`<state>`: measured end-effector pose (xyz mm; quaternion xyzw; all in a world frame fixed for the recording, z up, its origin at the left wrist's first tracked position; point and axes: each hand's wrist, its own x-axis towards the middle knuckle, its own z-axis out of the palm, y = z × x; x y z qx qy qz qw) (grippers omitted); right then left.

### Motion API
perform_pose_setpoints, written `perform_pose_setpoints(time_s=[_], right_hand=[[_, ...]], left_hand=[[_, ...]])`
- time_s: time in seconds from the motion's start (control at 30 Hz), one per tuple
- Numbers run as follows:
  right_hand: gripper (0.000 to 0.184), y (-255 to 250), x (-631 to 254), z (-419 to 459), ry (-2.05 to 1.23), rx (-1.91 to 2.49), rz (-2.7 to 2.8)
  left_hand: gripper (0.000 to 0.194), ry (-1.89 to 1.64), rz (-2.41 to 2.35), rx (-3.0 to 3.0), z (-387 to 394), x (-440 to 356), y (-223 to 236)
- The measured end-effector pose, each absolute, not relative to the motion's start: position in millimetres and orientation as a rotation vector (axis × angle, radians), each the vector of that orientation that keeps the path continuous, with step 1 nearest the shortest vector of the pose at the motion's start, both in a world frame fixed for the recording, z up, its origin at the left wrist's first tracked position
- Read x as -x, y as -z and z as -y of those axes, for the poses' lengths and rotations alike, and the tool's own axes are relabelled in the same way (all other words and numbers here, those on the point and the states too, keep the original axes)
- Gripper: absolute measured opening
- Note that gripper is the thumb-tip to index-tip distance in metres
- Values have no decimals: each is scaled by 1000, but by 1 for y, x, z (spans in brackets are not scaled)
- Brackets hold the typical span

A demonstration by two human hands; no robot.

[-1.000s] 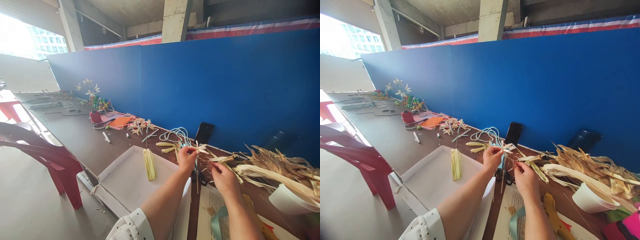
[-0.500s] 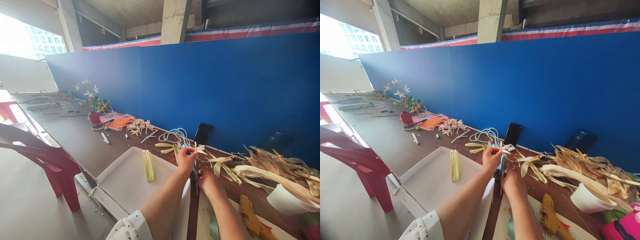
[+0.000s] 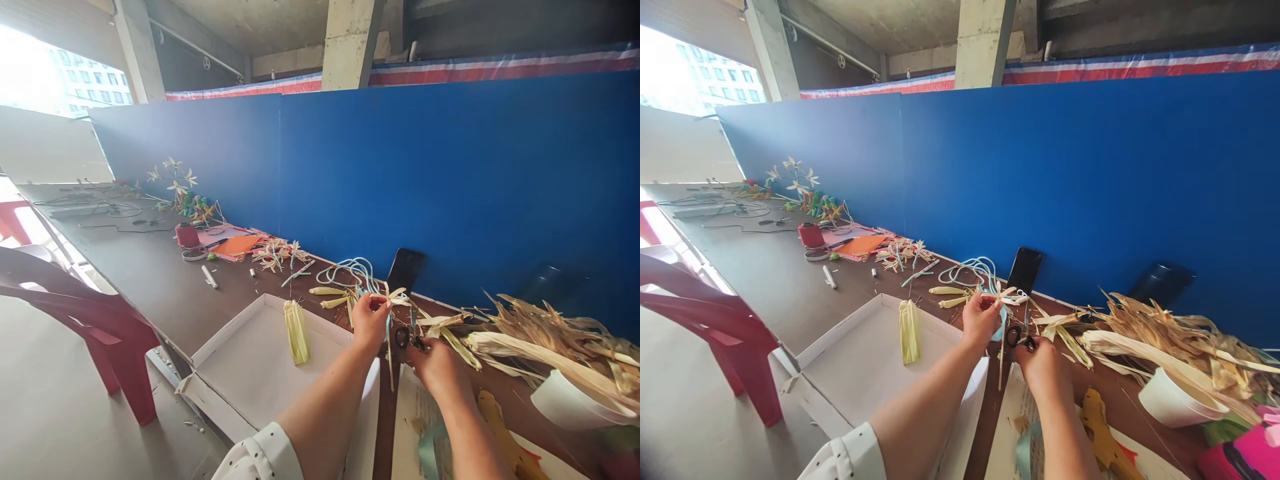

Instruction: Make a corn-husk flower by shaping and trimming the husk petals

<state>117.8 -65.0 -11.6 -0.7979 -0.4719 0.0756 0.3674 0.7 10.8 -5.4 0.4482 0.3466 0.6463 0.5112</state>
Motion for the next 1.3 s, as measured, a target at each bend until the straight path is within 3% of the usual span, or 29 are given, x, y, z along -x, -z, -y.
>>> perform_pose_setpoints(time_s=[0.17, 0.4, 0.67, 0.9, 1.1, 1.3], right_hand=[[17, 15, -112, 63, -581, 1929, 1023], [52, 8, -103, 66, -780, 1606, 887], [31, 4, -102, 71, -1275, 1070, 679], [41, -7, -99, 80, -1310, 956, 728], [33, -9, -111, 87, -1256, 1255, 889], [45, -9, -123, 90, -1158, 1429, 1071]], left_hand=[[12, -1569, -851, -1065, -14, -2, 8], [12, -1548, -814, -982, -17, -1, 7], [11, -1593, -875, -934, -25, 6, 9], [8, -1566, -952, -948, -30, 8, 12], [7, -1575, -1065, -1114, -35, 14, 15], [9, -1604, -1099, -1189, -37, 18, 12]])
